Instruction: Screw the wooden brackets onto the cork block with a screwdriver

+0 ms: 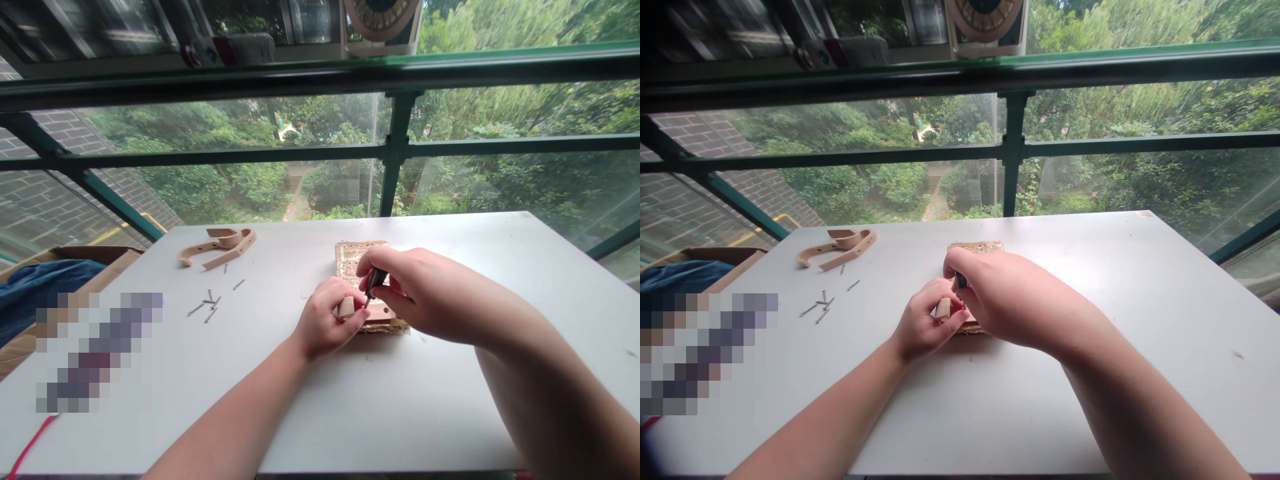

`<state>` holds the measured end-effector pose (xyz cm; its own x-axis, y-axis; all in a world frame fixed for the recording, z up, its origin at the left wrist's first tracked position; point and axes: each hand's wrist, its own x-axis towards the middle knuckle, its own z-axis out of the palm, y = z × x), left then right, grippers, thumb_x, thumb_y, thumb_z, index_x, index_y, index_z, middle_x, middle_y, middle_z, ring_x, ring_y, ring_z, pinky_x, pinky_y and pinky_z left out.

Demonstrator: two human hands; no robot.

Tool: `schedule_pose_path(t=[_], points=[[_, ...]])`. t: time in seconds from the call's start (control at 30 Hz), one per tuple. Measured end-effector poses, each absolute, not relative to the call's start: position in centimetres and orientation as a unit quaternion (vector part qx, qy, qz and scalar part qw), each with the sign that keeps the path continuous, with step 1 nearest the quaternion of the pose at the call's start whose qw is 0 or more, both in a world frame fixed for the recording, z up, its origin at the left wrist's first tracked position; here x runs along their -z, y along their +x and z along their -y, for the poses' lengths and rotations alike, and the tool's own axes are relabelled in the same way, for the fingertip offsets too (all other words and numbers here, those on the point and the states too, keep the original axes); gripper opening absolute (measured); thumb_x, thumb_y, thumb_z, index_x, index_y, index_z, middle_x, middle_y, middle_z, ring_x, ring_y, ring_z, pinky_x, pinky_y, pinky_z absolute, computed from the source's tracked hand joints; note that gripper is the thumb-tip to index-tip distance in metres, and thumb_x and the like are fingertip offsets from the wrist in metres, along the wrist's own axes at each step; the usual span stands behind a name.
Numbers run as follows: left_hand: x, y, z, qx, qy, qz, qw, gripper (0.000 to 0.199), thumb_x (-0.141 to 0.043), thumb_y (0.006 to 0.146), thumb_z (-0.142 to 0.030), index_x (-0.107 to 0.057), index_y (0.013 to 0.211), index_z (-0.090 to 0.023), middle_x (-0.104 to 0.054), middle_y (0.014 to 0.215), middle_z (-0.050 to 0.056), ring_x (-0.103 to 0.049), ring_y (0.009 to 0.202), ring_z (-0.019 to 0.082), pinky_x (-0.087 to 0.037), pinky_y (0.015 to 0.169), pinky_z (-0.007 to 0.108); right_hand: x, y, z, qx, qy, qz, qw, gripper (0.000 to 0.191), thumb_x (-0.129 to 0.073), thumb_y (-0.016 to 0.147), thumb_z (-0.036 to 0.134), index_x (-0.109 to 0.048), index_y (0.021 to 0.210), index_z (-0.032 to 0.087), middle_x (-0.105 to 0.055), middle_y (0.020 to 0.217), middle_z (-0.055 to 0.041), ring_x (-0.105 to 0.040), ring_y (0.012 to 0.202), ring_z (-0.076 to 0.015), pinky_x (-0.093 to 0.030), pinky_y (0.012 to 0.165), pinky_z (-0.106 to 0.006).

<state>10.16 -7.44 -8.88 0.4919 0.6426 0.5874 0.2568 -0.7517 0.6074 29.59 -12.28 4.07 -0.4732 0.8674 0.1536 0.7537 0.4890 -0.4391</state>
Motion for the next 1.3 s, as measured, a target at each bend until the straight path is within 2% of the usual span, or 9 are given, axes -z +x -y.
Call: schedule_pose_path(t=[0.17,0.37,0.5,0.6,0.73,0.87,1.0,1.17,1.3], points=[[9.0,10.0,7.3,-0.428,0.835,-0.253,0.236,0.010,-0.068,0.082,-0.022,-0.061,0.090,-0.020,-0.066,0.085,0.004,-0.060,0.091,0.020,-0.049,0.090,0.038,-4.2,29.7,12.4,-0.130,-0.496,0.842,0.171,0.010,-0.051,0.088,0.023,-0.058,0.096,0.024,-0.066,0.077,0.0018,-0.054,0.064,-0.0133,-0.035,0.059,-0.026],[9.0,9.7,7.3,-0.478,0.806,-0.234,0.259,0.046,-0.073,0.078,-0.034,-0.055,0.117,-0.019,-0.061,0.108,0.011,-0.060,0.101,0.024,-0.049,0.092,0.042,-4.3,29.6,12.1,-0.093,-0.505,0.839,0.180,0.008,-0.055,0.089,0.030,-0.059,0.087,0.024,-0.061,0.069,0.0033,-0.050,0.061,-0.0119,-0.030,0.054,-0.025],[7.4,9.9,7.0,-0.578,0.757,-0.209,0.221,0.029,-0.067,0.083,-0.032,-0.059,0.106,-0.018,-0.061,0.100,0.010,-0.060,0.097,0.024,-0.049,0.090,0.043,-4.4,29.4,12.2,-0.092,-0.514,0.833,0.182,0.009,-0.058,0.087,0.032,-0.062,0.085,0.024,-0.062,0.068,0.0031,-0.050,0.059,-0.0114,-0.029,0.054,-0.025],[4.2,10.0,6.8,-0.641,0.726,-0.183,0.169,0.016,-0.067,0.081,-0.020,-0.061,0.096,-0.019,-0.061,0.086,0.004,-0.060,0.083,0.018,-0.050,0.078,0.034,-4.4,29.2,12.3,-0.101,-0.515,0.830,0.187,0.012,-0.063,0.084,0.035,-0.064,0.081,0.024,-0.062,0.063,0.0035,-0.048,0.055,-0.0105,-0.028,0.053,-0.025],[-1.3,10.0,7.3,-0.535,0.817,-0.167,0.136,0.010,-0.069,0.079,-0.012,-0.064,0.087,-0.018,-0.060,0.071,-0.002,-0.049,0.061,0.009,-0.042,0.058,0.024,-4.1,29.1,12.0,-0.142,-0.502,0.822,0.228,0.009,-0.068,0.079,0.033,-0.067,0.077,0.024,-0.062,0.061,0.0055,-0.046,0.055,-0.0086,-0.030,0.053,-0.023],[-4.9,10.2,7.9,-0.420,0.878,-0.204,0.106,0.011,-0.075,0.077,-0.020,-0.065,0.078,-0.017,-0.060,0.070,-0.002,-0.052,0.064,0.010,-0.043,0.061,0.024,-3.8,29.0,11.8,-0.167,-0.493,0.816,0.250,0.013,-0.067,0.077,0.029,-0.063,0.068,0.022,-0.056,0.056,0.0074,-0.041,0.054,-0.0070,-0.029,0.053,-0.022],[-5.3,10.6,7.7,-0.336,0.906,-0.225,0.123,0.012,-0.076,0.077,-0.024,-0.065,0.078,-0.018,-0.065,0.074,-0.002,-0.056,0.068,0.010,-0.043,0.062,0.023,-3.5,29.0,11.7,-0.185,-0.496,0.804,0.271,0.006,-0.063,0.074,0.023,-0.062,0.068,0.021,-0.056,0.058,0.0077,-0.043,0.058,-0.0071,-0.032,0.054,-0.020],[-4.8,10.5,6.9,-0.348,0.900,-0.215,0.147,0.008,-0.075,0.079,-0.023,-0.068,0.079,-0.018,-0.066,0.074,-0.001,-0.058,0.066,0.009,-0.045,0.060,0.021,-3.2,29.3,11.2,-0.238,-0.486,0.790,0.289,0.009,-0.064,0.076,0.025,-0.063,0.069,0.020,-0.061,0.064,0.0069,-0.051,0.062,-0.0082,-0.037,0.057,-0.020],[-5.0,10.0,6.8,-0.348,0.906,-0.200,0.135,0.006,-0.073,0.082,-0.024,-0.071,0.078,-0.019,-0.065,0.071,0.000,-0.058,0.063,0.009,-0.045,0.057,0.021,-3.1,30.2,10.6,-0.292,-0.448,0.797,0.280,0.007,-0.068,0.078,0.029,-0.068,0.080,0.022,-0.066,0.071,0.0067,-0.057,0.064,-0.0088,-0.042,0.059,-0.019]])
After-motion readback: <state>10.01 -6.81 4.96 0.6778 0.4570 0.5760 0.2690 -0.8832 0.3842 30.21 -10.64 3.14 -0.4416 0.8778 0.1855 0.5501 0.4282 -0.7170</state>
